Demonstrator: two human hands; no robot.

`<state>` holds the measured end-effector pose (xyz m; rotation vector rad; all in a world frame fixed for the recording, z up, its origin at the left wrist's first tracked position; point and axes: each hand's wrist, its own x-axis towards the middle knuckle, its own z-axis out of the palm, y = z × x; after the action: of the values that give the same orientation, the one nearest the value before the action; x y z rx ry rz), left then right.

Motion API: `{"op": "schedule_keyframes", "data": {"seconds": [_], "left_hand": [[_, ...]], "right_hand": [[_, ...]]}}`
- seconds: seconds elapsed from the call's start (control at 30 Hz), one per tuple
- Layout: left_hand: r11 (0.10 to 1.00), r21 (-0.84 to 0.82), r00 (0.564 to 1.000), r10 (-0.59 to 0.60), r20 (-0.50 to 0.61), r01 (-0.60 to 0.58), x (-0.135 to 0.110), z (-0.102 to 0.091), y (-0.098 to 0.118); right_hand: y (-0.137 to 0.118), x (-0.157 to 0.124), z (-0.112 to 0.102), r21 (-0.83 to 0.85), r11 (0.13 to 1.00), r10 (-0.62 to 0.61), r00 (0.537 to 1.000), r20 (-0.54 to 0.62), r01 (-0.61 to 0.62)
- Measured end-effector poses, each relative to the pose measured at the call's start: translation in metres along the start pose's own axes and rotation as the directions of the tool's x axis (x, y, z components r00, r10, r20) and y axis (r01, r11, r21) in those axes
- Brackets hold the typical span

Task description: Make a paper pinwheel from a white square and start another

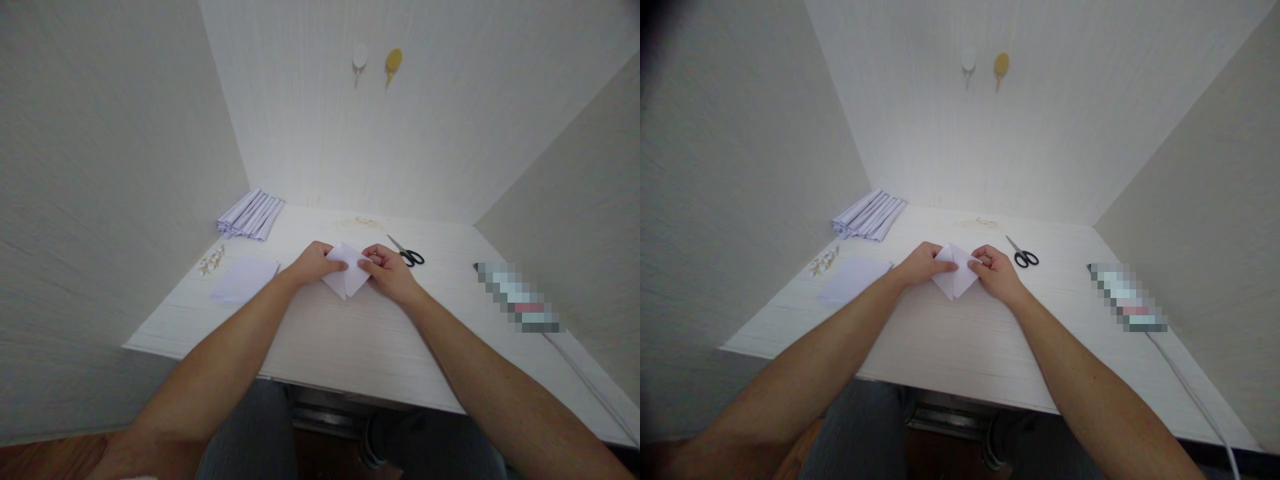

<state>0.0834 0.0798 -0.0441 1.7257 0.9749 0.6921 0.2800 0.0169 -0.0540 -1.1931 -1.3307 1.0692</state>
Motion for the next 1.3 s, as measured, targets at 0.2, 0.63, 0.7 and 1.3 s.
{"op": "schedule_keyframes", "data": {"seconds": [0.2, 0.63, 0.7, 1.3], "left_hand": [[1.0, 0.004, 0.999, -0.019, -0.037, 0.019, -0.002, 0.002, 0.002], [0.999, 0.024, 0.991, -0.026, -0.129, 0.029, -0.003, 0.002, 0.008], [0.999, 0.03, 0.989, -0.024, -0.143, 0.029, -0.004, 0.002, 0.009], [0.998, 0.059, 0.986, 0.005, -0.164, 0.005, -0.004, 0.0, 0.009]], "right_hand": [[0.0, 0.0, 0.001, -0.009, 1.0, 0.019, 1.0, -0.021, -0.019], [0.001, 0.004, -0.005, -0.052, 0.997, 0.05, 0.99, -0.134, -0.057], [0.002, 0.004, -0.005, -0.049, 0.998, 0.042, 0.99, -0.137, -0.049], [0.0, 0.005, -0.007, -0.079, 0.997, -0.004, 0.985, -0.174, -0.01]]}}
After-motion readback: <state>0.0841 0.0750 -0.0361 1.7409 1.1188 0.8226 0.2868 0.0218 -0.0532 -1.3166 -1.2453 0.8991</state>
